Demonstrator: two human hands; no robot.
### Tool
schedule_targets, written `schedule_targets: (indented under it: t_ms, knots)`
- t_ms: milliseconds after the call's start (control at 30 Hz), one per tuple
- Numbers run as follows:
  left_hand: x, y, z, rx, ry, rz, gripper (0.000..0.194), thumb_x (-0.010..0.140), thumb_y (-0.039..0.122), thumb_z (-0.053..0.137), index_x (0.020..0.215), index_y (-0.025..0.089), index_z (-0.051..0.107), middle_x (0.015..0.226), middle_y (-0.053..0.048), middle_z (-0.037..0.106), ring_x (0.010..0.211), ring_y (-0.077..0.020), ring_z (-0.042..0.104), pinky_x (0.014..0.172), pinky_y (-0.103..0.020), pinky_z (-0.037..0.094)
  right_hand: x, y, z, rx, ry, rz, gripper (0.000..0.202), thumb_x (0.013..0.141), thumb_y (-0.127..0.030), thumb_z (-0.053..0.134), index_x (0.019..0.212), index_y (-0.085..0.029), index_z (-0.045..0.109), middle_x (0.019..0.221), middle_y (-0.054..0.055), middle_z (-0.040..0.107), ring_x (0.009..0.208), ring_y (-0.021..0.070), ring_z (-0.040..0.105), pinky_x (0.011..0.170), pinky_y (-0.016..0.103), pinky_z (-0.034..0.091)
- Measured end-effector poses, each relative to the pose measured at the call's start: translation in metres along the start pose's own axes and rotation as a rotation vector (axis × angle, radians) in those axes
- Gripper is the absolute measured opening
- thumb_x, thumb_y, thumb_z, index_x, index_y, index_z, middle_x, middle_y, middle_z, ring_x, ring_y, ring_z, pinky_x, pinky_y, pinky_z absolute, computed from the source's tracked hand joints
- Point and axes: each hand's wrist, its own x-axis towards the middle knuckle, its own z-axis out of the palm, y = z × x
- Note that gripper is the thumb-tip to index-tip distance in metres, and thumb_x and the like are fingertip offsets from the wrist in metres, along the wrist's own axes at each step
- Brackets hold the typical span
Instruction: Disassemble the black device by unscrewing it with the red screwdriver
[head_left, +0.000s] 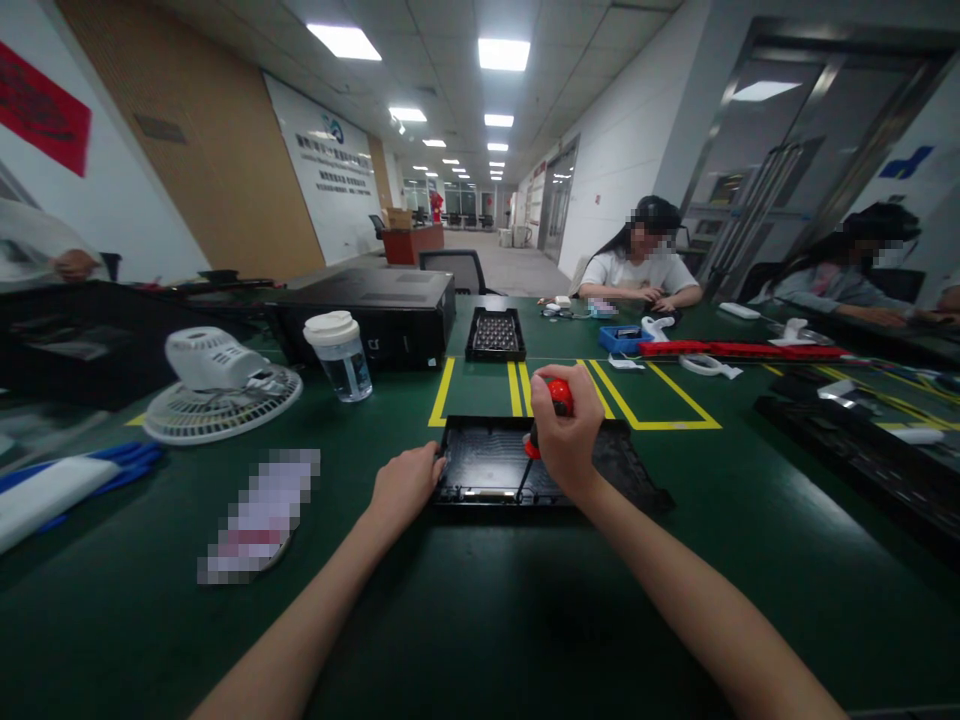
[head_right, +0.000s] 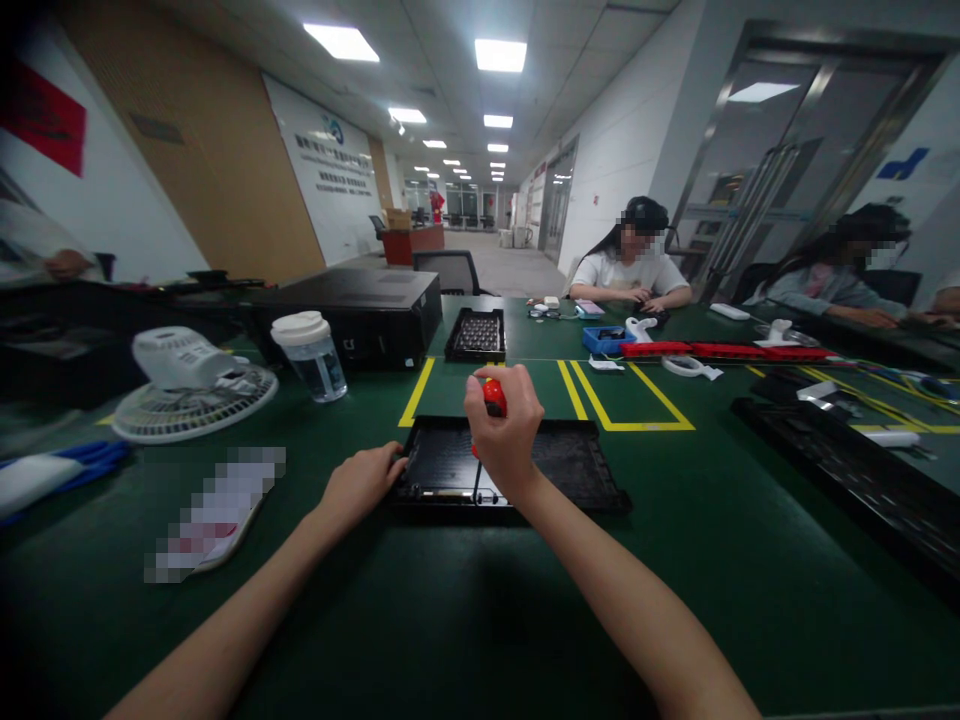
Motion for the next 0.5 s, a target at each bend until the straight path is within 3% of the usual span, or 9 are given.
schedule_targets:
  t_ms: [167, 367, 500]
  knots:
    - [0.0, 0.0006, -0.0001, 0.011, 0.004, -0.011, 0.032, 0.087, 0.04, 0.034, 0.103, 0.022, 0.055, 0.096, -0.008, 0.066, 0.087, -0.0229, 0.062, 0.069, -0.031, 0.047, -0.0005, 0.0038, 0.0006, 0.026, -0.012, 0.025, 0.016, 0.082, -0.027, 0.049, 0.069, -0.018, 0.05, 0.066, -0.001, 0.047, 0.063, 0.0126, 0.045, 0.062, 0.028, 0.036]
    - [-0.0005, 0.0002, -0.0005, 0.007, 0.004, -0.002, 0.032, 0.087, 0.039, 0.033, 0.106, 0.022, 0.054, 0.097, -0.008, 0.066, 0.087, -0.0231, 0.062, 0.069, -0.032, 0.048, -0.0032, 0.0062, 0.0012, 0.175, 0.014, 0.054, 0.034, 0.09, -0.026, 0.025, 0.07, -0.018, 0.052, 0.068, 0.001, 0.048, 0.067, 0.0143, 0.047, 0.064, 0.029, 0.036]
    - [-0.0006, 0.0004, -0.0012, -0.004, -0.006, -0.009, 0.031, 0.087, 0.038, 0.034, 0.103, 0.022, 0.055, 0.096, -0.008, 0.066, 0.086, -0.0234, 0.062, 0.068, -0.033, 0.048, 0.0027, 0.0078, -0.0025, 0.217, -0.08, 0.147, 0.033, 0.089, -0.026, 0.029, 0.071, -0.017, 0.054, 0.07, 0.001, 0.05, 0.069, 0.0141, 0.049, 0.065, 0.028, 0.036]
